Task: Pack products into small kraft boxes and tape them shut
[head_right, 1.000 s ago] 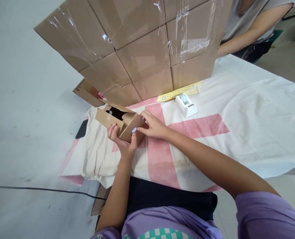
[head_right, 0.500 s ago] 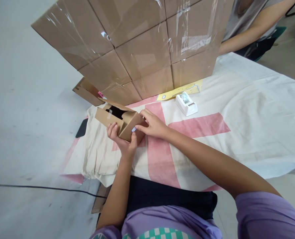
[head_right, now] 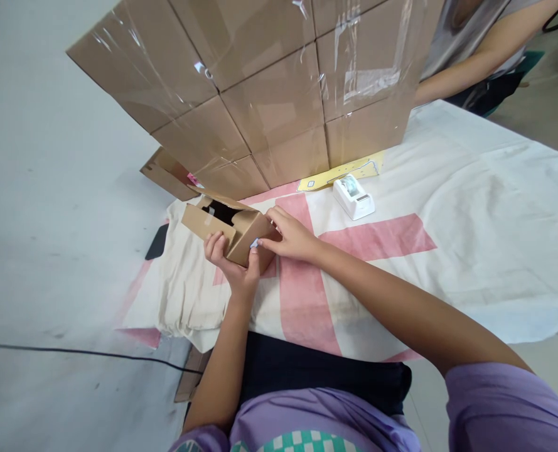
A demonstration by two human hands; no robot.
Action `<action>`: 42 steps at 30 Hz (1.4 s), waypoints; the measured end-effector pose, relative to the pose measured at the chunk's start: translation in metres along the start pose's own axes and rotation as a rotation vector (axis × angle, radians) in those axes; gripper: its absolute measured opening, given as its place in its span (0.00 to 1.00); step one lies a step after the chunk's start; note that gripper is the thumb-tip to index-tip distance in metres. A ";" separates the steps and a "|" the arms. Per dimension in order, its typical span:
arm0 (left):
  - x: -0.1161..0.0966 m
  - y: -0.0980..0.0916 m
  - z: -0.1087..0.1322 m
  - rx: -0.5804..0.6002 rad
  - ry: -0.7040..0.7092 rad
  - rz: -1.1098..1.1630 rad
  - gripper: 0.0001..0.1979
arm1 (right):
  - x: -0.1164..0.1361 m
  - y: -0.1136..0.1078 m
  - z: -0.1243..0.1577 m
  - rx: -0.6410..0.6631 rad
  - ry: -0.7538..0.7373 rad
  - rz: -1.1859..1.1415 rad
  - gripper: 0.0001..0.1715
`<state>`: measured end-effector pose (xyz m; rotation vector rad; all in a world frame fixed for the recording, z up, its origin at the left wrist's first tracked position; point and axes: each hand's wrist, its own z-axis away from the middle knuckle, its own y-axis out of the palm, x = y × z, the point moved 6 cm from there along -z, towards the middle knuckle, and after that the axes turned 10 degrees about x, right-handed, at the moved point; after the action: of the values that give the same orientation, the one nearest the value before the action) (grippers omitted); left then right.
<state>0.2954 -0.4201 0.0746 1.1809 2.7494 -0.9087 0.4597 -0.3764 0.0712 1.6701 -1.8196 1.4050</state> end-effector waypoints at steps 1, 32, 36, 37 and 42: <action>0.000 0.000 0.000 -0.003 0.000 0.004 0.31 | 0.000 0.000 0.000 0.004 -0.006 0.004 0.17; -0.053 0.010 0.001 -0.053 -0.152 -0.047 0.26 | -0.001 -0.023 0.001 0.006 -0.008 -0.047 0.18; -0.084 0.012 0.002 0.060 -0.149 -0.029 0.29 | 0.008 -0.044 0.003 -0.064 -0.060 -0.086 0.16; -0.084 0.009 0.002 0.089 -0.144 -0.017 0.29 | 0.012 -0.047 0.004 -0.091 -0.082 -0.096 0.20; -0.037 -0.030 -0.019 0.046 -0.151 -0.031 0.22 | 0.037 -0.053 0.001 -0.162 -0.170 -0.016 0.29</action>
<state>0.3052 -0.4509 0.1142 1.0320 2.6476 -1.0240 0.4965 -0.3911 0.1222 1.7609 -1.9473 1.1055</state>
